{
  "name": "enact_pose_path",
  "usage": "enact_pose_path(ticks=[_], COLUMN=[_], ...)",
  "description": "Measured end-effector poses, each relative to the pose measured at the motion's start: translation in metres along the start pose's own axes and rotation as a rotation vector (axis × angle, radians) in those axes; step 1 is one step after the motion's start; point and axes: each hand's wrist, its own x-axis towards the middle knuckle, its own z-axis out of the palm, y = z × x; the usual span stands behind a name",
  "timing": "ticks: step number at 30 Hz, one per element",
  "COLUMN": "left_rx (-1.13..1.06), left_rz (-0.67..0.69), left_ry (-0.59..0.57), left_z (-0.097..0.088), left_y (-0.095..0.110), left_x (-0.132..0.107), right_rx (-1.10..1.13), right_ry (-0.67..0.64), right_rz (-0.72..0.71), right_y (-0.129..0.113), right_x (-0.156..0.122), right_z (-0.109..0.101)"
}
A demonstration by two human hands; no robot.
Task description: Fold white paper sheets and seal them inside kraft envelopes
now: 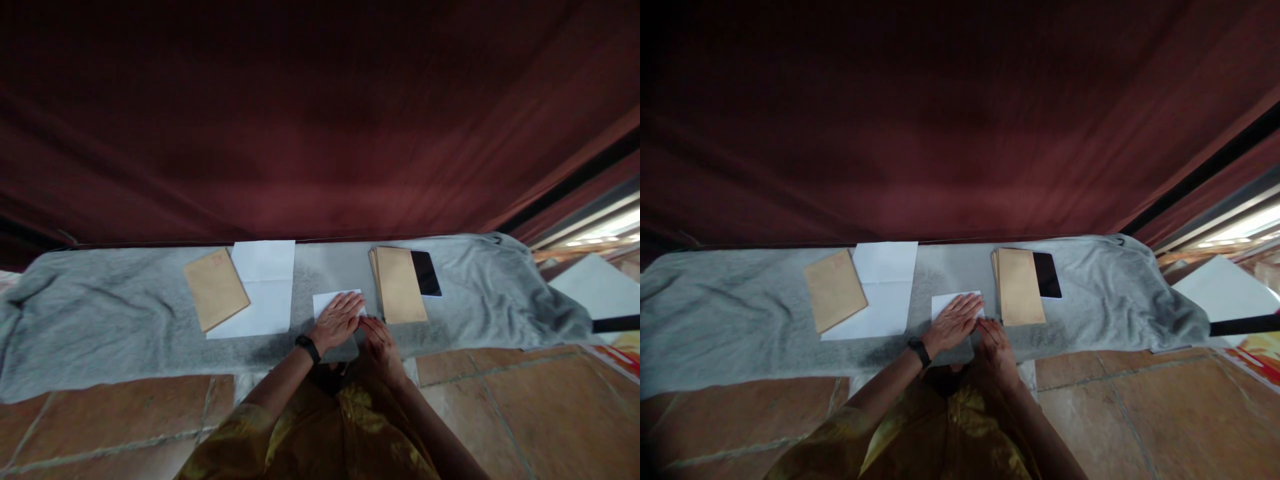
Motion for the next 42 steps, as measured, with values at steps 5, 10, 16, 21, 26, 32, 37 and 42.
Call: enact_pose_path(ticks=[5, 10, 16, 21, 26, 32, 37, 42], left_rx=[0.002, 0.023, 0.066, 0.108, 0.101, 0.114, 0.125, 0.123], left_rz=[-0.073, -0.136, -0.148, -0.219, -0.228, -0.243, -0.286, -0.355], left_ry=[0.003, 0.035, 0.073, 0.106, 0.114, 0.128, 0.135, 0.129], left_z=[0.000, -0.002, -0.003, -0.005, -0.006, -0.007, -0.009, -0.009], left_y=[0.002, 0.007, 0.003, -0.002, -0.003, -0.003, -0.009, 0.002], left_x=[0.007, 0.007, -0.022, -0.051, -0.057, -0.055, -0.059, -0.050], right_rx=[-0.017, -0.098, -0.298, -0.314, -0.257, -0.281, -0.340, -0.376], right_ry=[0.015, 0.014, -0.057, -0.057, -0.034, -0.003, 0.028, 0.031], right_rz=[-0.005, -0.004, 0.020, 0.051, 0.102, 0.161, 0.144, 0.148], right_y=[-0.001, -0.003, -0.016, -0.018, -0.015, -0.006, -0.003, -0.004], right_x=[0.000, -0.002, -0.010, -0.014, 0.006, 0.040, 0.041, 0.038], right_z=[0.002, 0.003, 0.003, 0.003, 0.008, 0.020, 0.025, 0.028])
